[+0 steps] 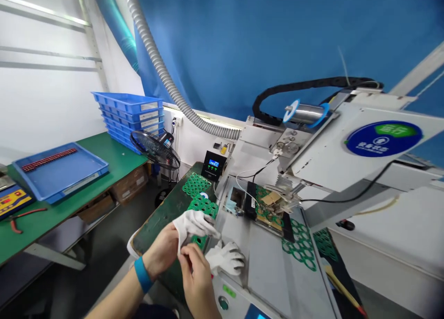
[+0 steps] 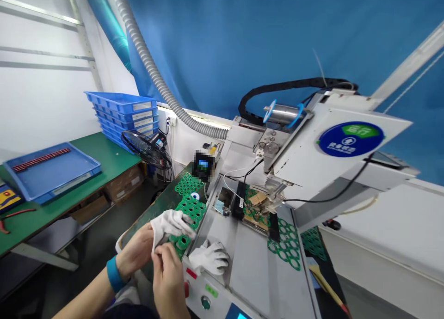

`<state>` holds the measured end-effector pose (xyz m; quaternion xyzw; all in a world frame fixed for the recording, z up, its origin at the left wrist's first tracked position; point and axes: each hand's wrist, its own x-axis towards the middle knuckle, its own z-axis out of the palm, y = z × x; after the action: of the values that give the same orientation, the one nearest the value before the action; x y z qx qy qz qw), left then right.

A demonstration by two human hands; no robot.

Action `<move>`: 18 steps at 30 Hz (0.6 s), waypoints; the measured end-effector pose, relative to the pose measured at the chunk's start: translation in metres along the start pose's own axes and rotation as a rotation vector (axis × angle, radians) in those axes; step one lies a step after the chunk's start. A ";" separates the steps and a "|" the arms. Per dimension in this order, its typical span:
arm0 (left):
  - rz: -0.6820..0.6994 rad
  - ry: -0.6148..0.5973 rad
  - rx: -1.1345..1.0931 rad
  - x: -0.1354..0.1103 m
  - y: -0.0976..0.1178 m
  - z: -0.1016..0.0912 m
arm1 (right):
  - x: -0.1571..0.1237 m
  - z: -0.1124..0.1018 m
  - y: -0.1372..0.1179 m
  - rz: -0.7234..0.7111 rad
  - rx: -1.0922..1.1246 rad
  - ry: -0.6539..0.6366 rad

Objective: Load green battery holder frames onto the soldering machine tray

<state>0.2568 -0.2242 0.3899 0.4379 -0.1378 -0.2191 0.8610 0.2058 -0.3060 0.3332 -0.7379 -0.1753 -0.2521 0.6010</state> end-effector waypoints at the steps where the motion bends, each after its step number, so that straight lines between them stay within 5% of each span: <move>1: 0.006 0.076 0.028 -0.001 0.005 0.001 | -0.002 0.000 -0.004 0.009 0.074 -0.054; 5: 0.094 0.251 0.253 -0.007 0.012 0.003 | -0.008 -0.001 -0.021 0.034 0.169 -0.154; 9: 0.277 0.073 0.676 0.002 0.004 -0.014 | -0.015 0.001 -0.026 0.140 0.198 -0.239; 12: 0.260 -0.104 0.881 0.012 -0.005 -0.032 | -0.024 0.008 -0.022 0.202 0.218 -0.212; 14: 0.122 -0.200 0.783 0.017 -0.013 -0.038 | -0.029 0.013 -0.019 0.271 0.279 -0.197; 18: -0.127 -0.218 0.170 0.023 -0.030 -0.039 | -0.036 0.019 -0.017 0.413 0.454 -0.333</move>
<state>0.2857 -0.2244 0.3445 0.4908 -0.2205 -0.3069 0.7851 0.1703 -0.2826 0.3228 -0.6364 -0.1697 0.0440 0.7512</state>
